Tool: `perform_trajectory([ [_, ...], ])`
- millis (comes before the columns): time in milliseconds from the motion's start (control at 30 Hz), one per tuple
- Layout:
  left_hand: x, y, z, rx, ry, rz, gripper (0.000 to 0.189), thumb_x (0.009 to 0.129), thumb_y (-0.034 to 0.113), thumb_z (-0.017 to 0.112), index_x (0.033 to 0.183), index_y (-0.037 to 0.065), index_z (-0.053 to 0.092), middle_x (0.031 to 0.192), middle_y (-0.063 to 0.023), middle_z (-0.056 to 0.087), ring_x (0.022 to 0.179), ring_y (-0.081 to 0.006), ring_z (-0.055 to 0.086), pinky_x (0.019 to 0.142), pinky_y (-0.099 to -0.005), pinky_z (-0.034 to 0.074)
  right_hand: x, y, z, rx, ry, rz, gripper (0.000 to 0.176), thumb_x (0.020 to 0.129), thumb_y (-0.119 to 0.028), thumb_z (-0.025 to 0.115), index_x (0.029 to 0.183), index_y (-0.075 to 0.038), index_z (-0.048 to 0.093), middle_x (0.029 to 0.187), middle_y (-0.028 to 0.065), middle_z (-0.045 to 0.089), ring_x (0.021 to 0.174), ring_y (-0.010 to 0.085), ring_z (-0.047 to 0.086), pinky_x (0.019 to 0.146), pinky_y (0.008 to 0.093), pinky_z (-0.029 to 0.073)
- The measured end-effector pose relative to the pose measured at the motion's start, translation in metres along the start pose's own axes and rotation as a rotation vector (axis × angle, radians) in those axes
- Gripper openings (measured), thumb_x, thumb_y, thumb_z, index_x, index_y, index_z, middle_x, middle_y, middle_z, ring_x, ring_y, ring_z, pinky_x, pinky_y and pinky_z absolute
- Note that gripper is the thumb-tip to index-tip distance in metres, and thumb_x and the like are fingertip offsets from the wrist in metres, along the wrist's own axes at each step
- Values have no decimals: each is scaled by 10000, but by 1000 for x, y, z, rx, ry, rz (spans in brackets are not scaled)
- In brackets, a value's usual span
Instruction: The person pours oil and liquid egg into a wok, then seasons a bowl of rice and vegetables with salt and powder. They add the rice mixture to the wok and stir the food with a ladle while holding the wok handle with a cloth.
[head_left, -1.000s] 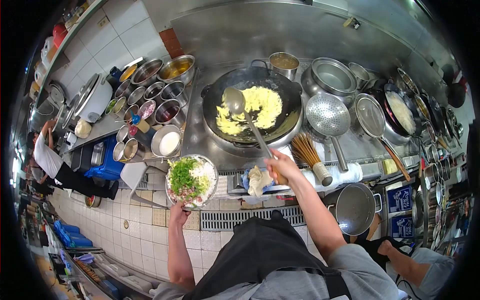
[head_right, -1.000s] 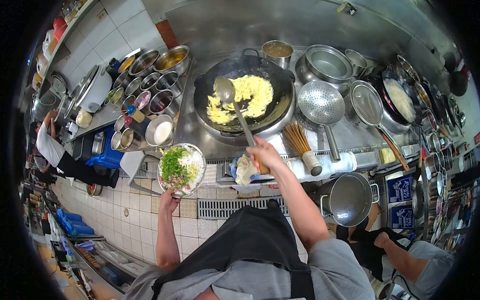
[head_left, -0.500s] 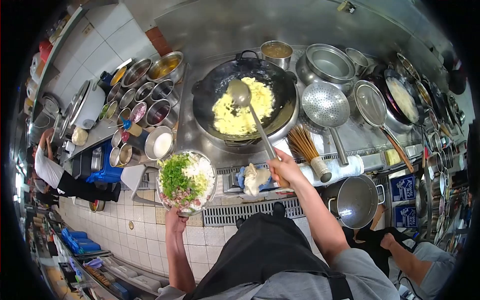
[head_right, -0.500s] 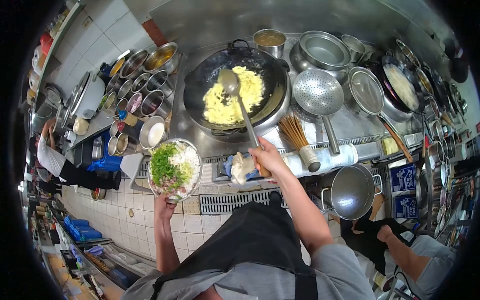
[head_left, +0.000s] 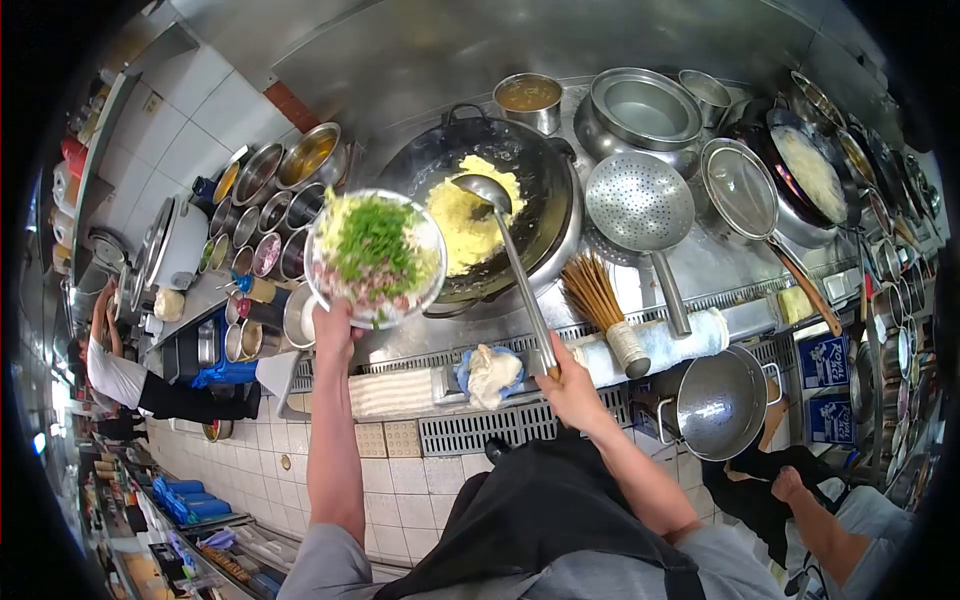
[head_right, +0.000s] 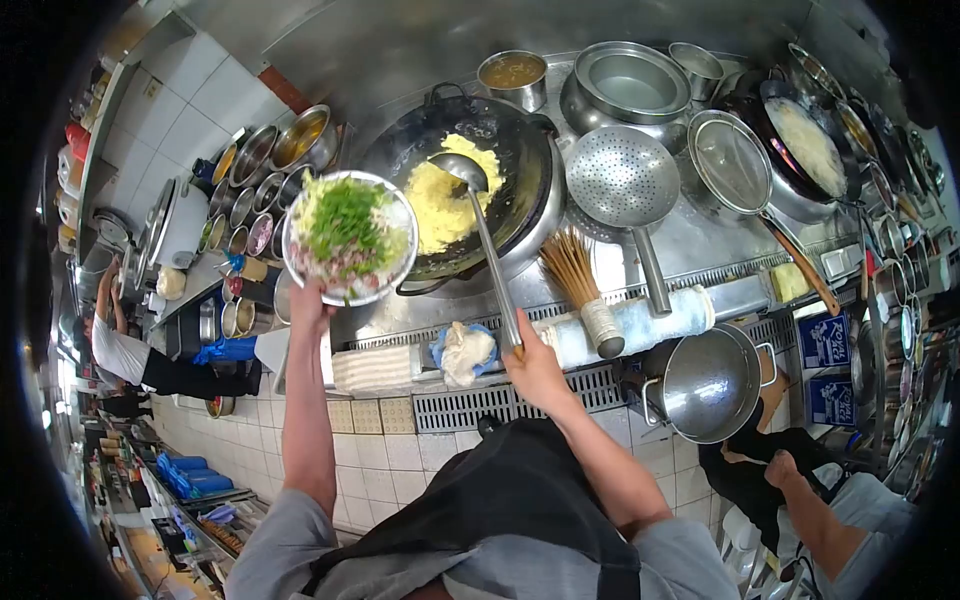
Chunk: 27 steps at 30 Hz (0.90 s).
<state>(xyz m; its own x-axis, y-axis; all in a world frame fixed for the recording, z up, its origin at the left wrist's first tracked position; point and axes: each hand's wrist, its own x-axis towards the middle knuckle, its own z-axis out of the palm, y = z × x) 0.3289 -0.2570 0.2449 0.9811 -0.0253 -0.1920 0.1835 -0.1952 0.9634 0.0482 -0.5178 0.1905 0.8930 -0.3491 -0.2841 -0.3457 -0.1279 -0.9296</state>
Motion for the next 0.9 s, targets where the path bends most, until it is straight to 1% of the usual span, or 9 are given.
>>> perform_trajectory([
  [67,29,14,25,109,-26,81,200,804,65,472,937,-71,534,632,-135,559,489,-246,585,390,-363,432,-14,29,-4,54,32,-119,703,851,-45,561,1472,-79,233,720,86,569,580,167,520,583,285,435],
  [133,54,25,56,572,159,650,358,820,95,469,1120,-97,500,713,-237,621,662,-384,648,592,-478,510,-25,15,-19,153,0,2,714,870,-41,559,1490,-126,214,634,15,476,476,86,413,466,240,375],
  [300,82,23,155,1099,201,511,514,859,98,447,1342,-38,335,925,-327,619,875,-470,619,788,-524,487,-28,29,-35,0,37,-137,706,884,-65,559,1494,-138,210,619,-5,433,485,82,371,464,249,364],
  [433,92,57,151,1185,198,559,542,854,90,473,1357,-38,318,980,-312,598,870,-478,611,790,-519,490,-26,32,-42,127,-90,104,688,886,-69,527,1483,-74,185,813,158,618,669,173,522,694,289,454],
  [500,67,83,147,1127,260,591,551,854,88,467,1367,-38,310,1001,-319,588,893,-474,604,806,-514,484,-21,44,-42,209,16,8,696,896,-55,540,1497,-141,199,611,-5,468,435,78,396,413,250,359],
  [667,-4,94,155,856,352,825,579,859,95,452,1396,-39,285,1063,-330,546,955,-456,576,851,-500,460,-19,19,-64,425,-9,90,748,870,-2,586,1496,-138,199,612,-10,493,430,61,408,379,228,347],
  [700,3,67,162,798,382,1093,600,811,10,456,1388,-55,304,1168,-320,545,1053,-460,545,911,-465,428,-20,12,-68,417,-23,87,748,870,-2,586,1496,-138,199,612,-10,493,430,61,408,379,228,347],
  [733,-5,46,169,909,175,621,603,815,30,470,1391,-45,307,1163,-310,551,1053,-467,542,901,-473,432,-21,3,-75,345,18,21,731,878,-8,589,1491,-101,202,679,-15,519,480,42,405,412,216,353],
  [900,-7,44,132,792,224,566,607,847,81,493,1404,-31,280,1022,-295,586,919,-463,582,825,-495,455,-50,-106,-109,260,104,-171,635,936,-56,509,1484,-44,189,620,-33,473,459,39,401,409,207,348],
])
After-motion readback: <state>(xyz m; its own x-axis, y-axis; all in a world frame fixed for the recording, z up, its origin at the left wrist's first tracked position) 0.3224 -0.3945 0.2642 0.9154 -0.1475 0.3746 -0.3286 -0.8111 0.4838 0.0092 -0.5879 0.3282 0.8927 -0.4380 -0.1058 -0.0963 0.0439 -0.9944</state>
